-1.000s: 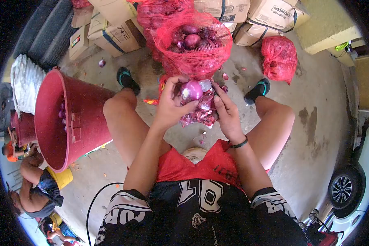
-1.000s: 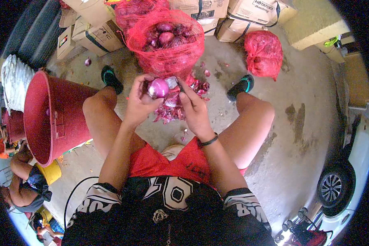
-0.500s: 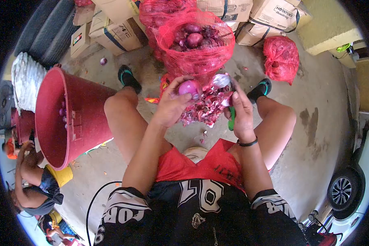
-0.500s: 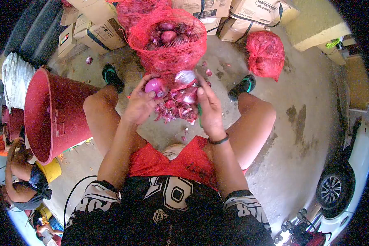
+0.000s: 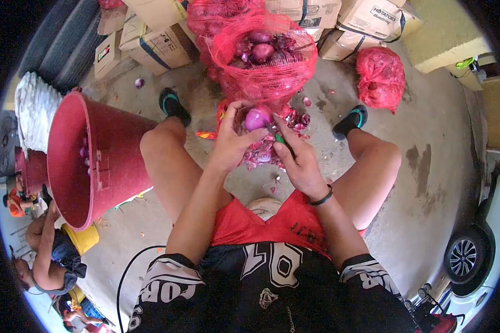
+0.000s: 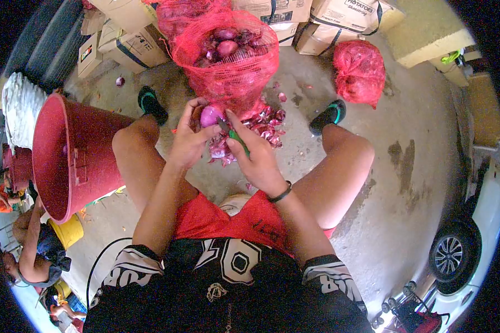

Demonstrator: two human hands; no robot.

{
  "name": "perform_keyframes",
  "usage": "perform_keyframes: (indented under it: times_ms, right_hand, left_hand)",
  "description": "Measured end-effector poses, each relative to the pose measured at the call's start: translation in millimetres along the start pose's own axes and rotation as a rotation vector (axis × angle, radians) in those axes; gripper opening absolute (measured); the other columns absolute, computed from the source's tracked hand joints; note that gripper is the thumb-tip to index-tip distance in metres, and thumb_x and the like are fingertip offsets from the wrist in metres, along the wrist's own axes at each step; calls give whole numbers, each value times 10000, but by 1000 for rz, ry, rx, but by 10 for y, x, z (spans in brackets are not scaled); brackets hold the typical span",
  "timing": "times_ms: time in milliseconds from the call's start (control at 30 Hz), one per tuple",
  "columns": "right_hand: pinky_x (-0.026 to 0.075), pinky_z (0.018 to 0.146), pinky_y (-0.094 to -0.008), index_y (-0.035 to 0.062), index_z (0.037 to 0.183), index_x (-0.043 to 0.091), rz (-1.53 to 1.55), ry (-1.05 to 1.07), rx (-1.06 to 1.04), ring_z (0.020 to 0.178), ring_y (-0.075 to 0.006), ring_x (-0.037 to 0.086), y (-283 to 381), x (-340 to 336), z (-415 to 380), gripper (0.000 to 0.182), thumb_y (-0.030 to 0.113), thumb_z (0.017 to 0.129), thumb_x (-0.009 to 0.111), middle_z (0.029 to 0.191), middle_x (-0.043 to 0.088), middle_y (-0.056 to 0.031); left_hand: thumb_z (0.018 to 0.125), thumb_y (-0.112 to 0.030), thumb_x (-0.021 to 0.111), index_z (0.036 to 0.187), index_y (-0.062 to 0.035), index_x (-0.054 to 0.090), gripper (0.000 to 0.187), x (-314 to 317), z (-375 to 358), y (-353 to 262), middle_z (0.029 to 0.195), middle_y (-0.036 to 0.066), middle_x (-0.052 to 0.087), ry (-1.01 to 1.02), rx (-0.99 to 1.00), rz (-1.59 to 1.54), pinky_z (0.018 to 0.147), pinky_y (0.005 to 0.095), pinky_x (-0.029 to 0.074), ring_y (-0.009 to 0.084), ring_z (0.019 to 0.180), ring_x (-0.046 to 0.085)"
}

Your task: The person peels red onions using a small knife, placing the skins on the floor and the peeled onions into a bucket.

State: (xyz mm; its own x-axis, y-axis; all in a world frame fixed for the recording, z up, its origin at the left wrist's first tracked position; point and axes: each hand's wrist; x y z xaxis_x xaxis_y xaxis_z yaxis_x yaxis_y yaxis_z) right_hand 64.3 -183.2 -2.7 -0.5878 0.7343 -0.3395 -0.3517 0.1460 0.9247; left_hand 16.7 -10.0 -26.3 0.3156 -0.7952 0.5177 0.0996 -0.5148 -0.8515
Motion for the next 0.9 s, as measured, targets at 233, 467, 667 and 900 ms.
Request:
perform_keyframes:
  times_ms: [233, 467, 667, 900]
  right_hand:
    - [480, 841, -362, 37, 1333, 543, -55, -97, -8, 882, -281, 612, 12, 17, -3, 390, 93, 947, 551, 1024, 631, -188]
    - [479, 755, -357, 20, 1266, 588, -79, -221, -73, 765, -269, 579, 22, 35, 6, 327, 61, 951, 513, 879, 599, -166]
    - [481, 810, -356, 4, 1284, 571, -87, -236, -20, 833, -266, 608, -17, -15, -5, 338, 65, 956, 515, 942, 625, -184]
    - [474, 907, -336, 20, 1343, 534, 55, -335, 96, 992, -209, 623, -232, -111, 43, 364, 105, 992, 490, 1243, 627, -145]
  left_hand:
    - [758, 78, 731, 1231, -58, 460, 562, -16, 0, 35, 1178, 51, 529, 1, -3, -25, 980, 322, 450, 170, 1124, 531]
    - [768, 66, 717, 1216, -44, 490, 515, 26, -11, -30, 1155, 54, 545, 71, -8, -60, 971, 318, 456, 162, 1106, 540]
    - [770, 53, 714, 1237, -41, 492, 526, 1, 0, -38, 1169, 61, 549, 120, -94, -101, 977, 331, 462, 168, 1101, 548]
    - [796, 8, 696, 1298, -52, 462, 557, -118, -36, -36, 1270, 101, 537, 219, -148, -302, 1014, 401, 466, 234, 1159, 558]
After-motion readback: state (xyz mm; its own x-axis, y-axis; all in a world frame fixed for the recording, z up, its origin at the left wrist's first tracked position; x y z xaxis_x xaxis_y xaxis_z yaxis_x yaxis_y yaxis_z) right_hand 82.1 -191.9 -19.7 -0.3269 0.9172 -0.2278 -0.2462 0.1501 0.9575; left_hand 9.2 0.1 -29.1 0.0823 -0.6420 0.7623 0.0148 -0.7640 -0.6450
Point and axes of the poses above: each hand's wrist, its own z-axis towards the middle knuckle, its own x-axis out of the palm, y = z × x
